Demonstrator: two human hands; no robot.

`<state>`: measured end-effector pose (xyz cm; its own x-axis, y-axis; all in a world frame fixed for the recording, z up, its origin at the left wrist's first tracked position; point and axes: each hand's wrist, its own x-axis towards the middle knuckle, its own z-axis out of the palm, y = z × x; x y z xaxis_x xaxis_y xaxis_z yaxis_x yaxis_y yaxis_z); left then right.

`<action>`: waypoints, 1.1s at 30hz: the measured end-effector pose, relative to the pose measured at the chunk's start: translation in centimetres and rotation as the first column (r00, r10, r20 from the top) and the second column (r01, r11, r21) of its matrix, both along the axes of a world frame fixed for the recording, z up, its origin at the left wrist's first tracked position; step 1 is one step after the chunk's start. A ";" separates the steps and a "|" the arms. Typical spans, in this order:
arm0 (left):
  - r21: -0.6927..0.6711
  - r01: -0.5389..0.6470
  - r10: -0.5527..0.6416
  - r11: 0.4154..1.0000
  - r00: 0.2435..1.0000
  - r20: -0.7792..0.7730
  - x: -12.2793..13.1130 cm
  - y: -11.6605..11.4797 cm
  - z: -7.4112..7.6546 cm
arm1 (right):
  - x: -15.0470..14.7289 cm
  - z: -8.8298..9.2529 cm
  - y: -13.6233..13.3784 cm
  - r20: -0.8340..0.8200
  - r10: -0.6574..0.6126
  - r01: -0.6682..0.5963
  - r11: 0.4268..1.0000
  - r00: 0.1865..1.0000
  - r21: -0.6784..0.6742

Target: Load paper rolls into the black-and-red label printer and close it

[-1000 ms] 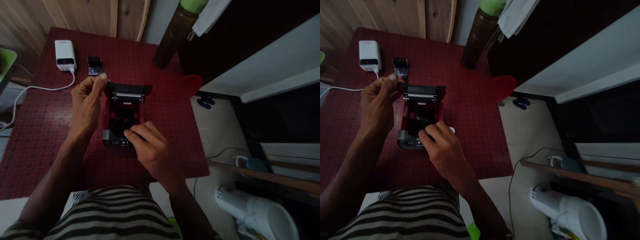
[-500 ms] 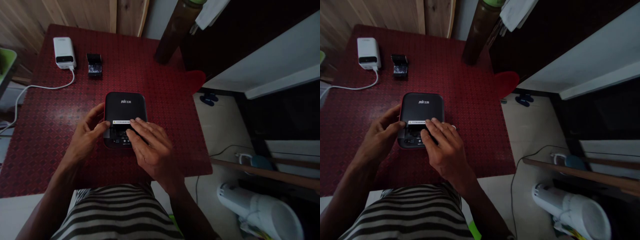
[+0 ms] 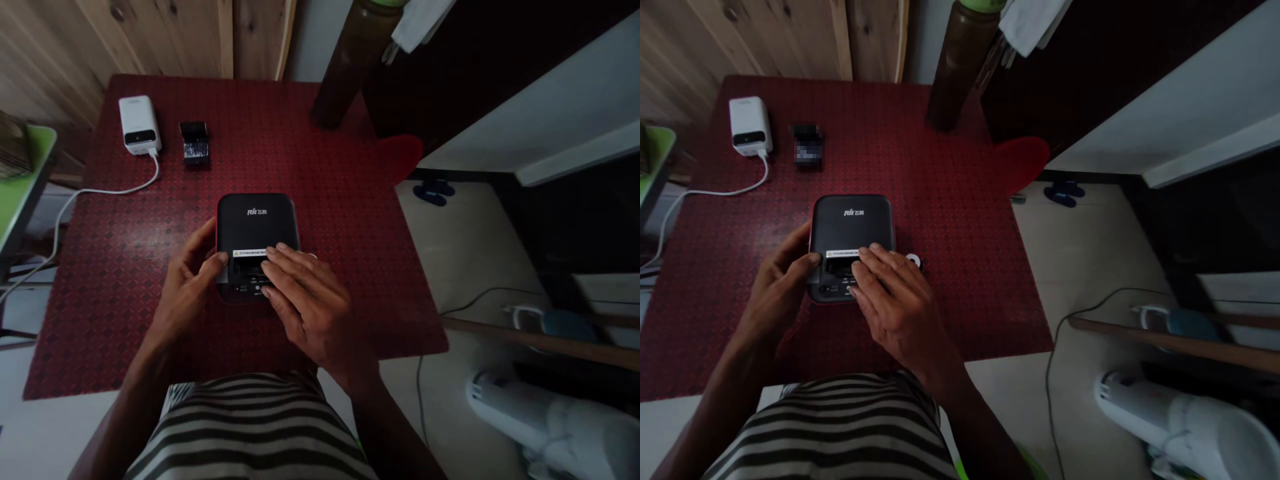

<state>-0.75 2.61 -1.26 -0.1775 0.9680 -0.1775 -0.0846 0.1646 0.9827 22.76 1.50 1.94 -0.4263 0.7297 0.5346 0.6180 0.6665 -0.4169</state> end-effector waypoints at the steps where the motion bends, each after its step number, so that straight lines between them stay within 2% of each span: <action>1: -0.015 -0.019 0.019 1.000 1.000 -0.014 0.0 -0.4 0.0 | 0.2 -0.2 -0.2 -0.041 -0.014 0.014 1.000 0.999 0.001; 5: -0.014 -0.045 0.045 0.999 0.999 -0.007 0.1 -2.0 0.2 | 1.2 -1.2 -1.5 -0.218 -0.158 0.155 0.987 0.963 -0.033; 9: -0.004 -0.032 0.032 0.999 0.999 -0.010 0.2 -2.5 0.4 | 1.9 -2.8 -2.7 -0.250 -0.255 0.219 0.962 0.934 -0.163; 15: -0.037 -0.067 0.068 0.997 0.997 0.032 0.1 -2.1 0.2 | 1.3 -4.5 -2.9 -0.218 -0.249 0.215 0.962 0.944 -0.165; 19: -0.067 -0.097 0.104 0.993 0.990 0.098 0.2 -2.0 0.4 | 1.2 -4.5 -2.8 -0.216 -0.268 0.229 0.955 0.939 -0.190; 27: -0.016 -0.083 0.084 0.996 0.991 0.103 1.0 -1.4 1.2 | 1.3 -4.7 -2.9 -0.224 -0.286 0.237 0.946 0.932 -0.221; 33: -0.024 -0.116 0.117 0.993 0.989 0.088 1.2 -1.2 1.3 | 1.1 -4.8 -2.8 -0.237 -0.293 0.248 0.948 0.926 -0.202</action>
<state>0.47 1.38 0.07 -0.2716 0.9380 -0.2153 -0.1913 0.1666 0.9673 23.86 -1.27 -2.82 -0.0626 0.8849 0.4616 0.6194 0.3971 -0.6772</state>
